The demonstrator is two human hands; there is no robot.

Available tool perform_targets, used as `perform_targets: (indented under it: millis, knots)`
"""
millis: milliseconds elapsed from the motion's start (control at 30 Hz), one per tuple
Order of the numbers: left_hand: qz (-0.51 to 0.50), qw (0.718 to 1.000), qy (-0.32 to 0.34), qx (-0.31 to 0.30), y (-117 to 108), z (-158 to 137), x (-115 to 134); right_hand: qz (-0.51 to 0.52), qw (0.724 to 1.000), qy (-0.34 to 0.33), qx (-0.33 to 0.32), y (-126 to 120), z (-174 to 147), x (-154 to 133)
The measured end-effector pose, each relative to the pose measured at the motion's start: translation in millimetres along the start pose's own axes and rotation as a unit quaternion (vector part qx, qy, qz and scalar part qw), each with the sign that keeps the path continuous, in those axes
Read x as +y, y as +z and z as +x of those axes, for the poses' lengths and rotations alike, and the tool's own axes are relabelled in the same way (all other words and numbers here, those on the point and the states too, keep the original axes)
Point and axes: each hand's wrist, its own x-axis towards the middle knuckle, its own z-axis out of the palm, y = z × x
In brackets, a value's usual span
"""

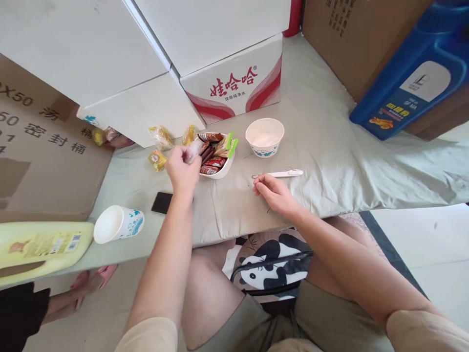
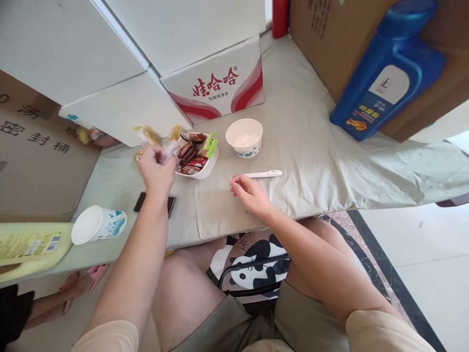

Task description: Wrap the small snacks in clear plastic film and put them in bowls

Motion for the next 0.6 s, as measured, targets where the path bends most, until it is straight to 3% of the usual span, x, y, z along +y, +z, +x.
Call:
perform_targets:
  millis: [167, 333, 433, 533, 600]
  knots:
    - [0.091, 0.986, 0.102, -0.091, 25, 32, 47, -0.008, 1.000, 0.016, -0.005, -4, 2, -4]
    - [0.120, 0.944, 0.221, -0.214, 90, 31, 110, -0.037, 0.999, 0.010, -0.007, -7, 6, -10]
    - [0.194, 0.892, 0.244, -0.328, 135, 25, 135, -0.048, 0.999, 0.001, -0.014, -5, 8, -11]
    - [0.293, 0.818, 0.182, -0.460, 165, 25, 143, -0.056, 0.998, -0.006, -0.027, -6, 8, -11]
    - [0.307, 0.776, 0.140, -0.532, 177, 28, 141, -0.063, 0.997, -0.005, -0.032, -8, 8, -13]
